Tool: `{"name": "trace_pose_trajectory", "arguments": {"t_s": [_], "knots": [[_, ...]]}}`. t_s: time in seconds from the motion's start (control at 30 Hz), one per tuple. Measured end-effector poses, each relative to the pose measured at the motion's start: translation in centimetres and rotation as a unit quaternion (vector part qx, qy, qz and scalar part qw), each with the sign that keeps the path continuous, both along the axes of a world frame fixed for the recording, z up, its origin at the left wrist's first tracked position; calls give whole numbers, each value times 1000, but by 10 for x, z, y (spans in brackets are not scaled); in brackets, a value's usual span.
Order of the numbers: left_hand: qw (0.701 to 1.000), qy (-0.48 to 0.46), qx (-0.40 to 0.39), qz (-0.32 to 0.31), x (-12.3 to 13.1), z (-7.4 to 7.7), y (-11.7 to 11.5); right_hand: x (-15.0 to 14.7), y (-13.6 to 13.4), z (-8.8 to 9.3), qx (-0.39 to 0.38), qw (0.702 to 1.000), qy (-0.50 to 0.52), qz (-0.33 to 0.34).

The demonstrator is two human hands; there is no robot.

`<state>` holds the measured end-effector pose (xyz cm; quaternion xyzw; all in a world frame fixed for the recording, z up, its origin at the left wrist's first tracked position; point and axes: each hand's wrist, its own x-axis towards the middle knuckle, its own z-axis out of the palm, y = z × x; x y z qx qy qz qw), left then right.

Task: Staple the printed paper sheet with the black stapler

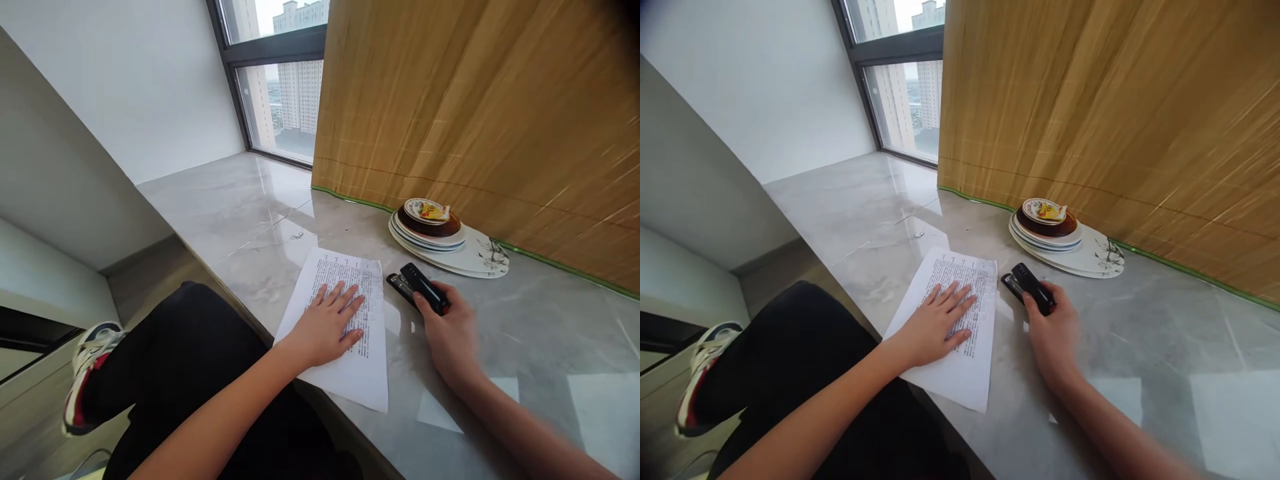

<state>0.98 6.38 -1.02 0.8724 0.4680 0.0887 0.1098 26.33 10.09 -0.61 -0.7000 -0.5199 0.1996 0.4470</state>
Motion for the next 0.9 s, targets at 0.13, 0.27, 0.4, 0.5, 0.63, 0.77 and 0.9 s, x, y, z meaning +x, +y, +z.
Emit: {"name": "trace_pose_trajectory", "arguments": {"t_s": [0.13,0.27,0.4,0.5,0.63,0.77,0.9], "knots": [[1000,-7,-14,11,2,9,1,-5,3,1,31,999,12,31],[999,25,-40,14,5,28,17,-9,7,3,34,998,8,45],[999,32,-18,-11,0,33,36,-10,11,1,43,998,4,53],[998,10,-9,-56,-8,22,42,-10,15,-4,57,997,11,53],[998,-2,-2,-70,-13,9,44,-10,22,-10,90,994,21,58],[998,8,9,-69,-8,13,40,-12,26,-12,113,990,35,81],[997,41,-18,-56,-3,25,33,-12,30,-12,128,983,73,112]]}}
